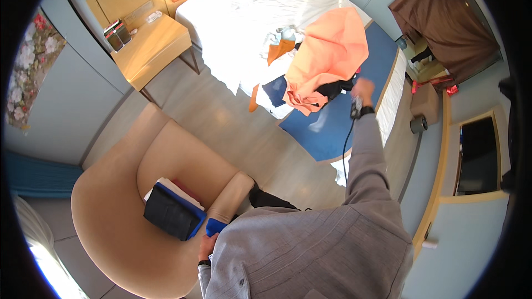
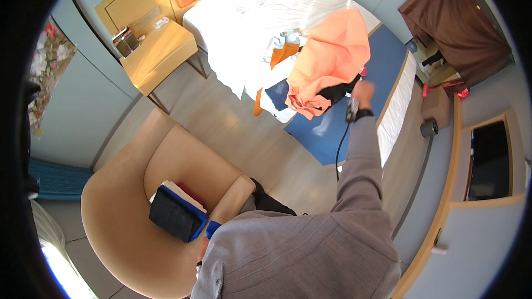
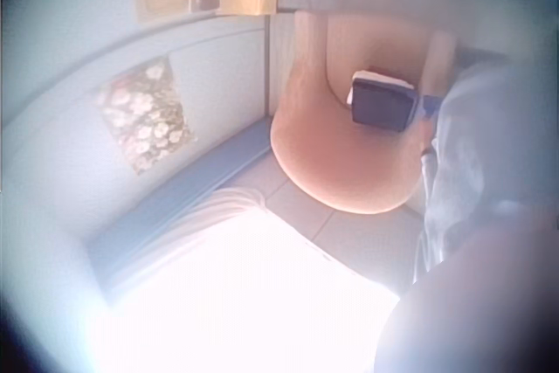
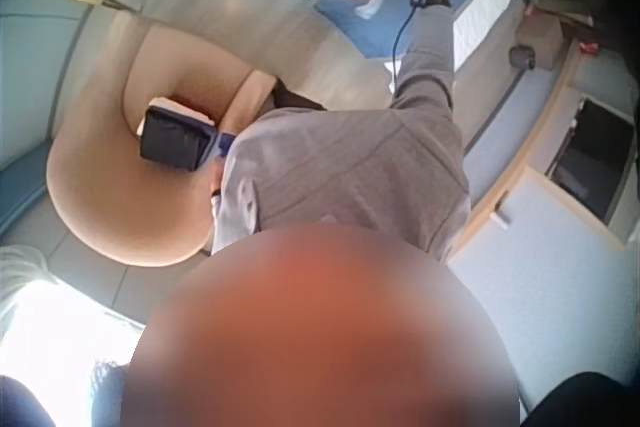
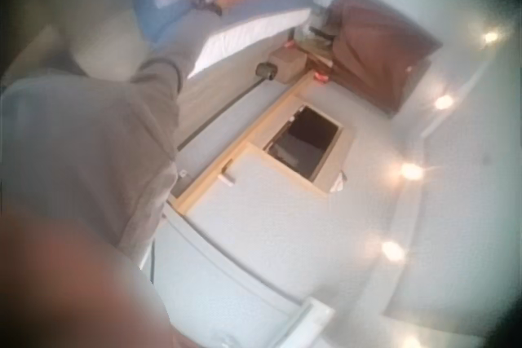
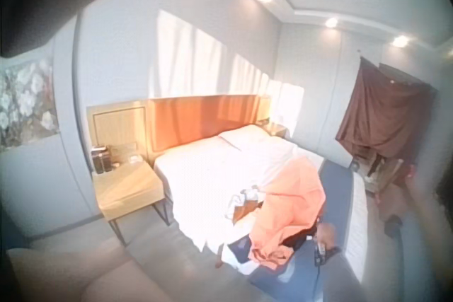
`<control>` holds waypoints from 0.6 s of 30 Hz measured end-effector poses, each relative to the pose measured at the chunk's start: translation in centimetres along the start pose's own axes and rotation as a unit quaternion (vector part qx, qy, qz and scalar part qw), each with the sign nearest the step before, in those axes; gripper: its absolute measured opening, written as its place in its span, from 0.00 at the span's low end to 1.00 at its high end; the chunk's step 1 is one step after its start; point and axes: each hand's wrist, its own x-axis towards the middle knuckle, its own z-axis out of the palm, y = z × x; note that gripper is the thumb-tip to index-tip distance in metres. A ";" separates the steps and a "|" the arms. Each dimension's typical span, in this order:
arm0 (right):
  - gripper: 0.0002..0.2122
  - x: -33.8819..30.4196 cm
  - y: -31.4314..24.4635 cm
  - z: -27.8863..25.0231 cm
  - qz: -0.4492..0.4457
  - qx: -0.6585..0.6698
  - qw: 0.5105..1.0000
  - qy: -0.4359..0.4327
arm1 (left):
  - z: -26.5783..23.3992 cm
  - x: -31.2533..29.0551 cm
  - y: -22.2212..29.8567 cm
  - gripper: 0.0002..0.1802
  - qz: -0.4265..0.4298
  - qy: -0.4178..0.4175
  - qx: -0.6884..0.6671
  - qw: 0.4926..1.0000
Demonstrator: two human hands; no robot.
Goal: The person wipes a beige upholstered chair with a blue cloth, cleaning the seat, backrest, and armrests. Then the person picks up folded clothes from the chair and places them onto a nearby bed.
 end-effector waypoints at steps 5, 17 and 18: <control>0.10 -15.3 -17.1 9.9 0.149 0.617 0.686 -0.355 | 0.1 -2.0 0.1 0.28 0.001 0.038 -0.046 0.998; 0.10 -42.4 -53.1 1.2 -0.403 0.486 0.636 -0.445 | -1.2 -9.8 -2.2 0.29 -0.115 0.112 -0.086 0.983; 0.10 -43.6 -54.5 -0.1 -0.405 0.492 0.632 -0.440 | -1.3 -10.6 -2.4 0.30 -0.117 0.116 -0.094 0.982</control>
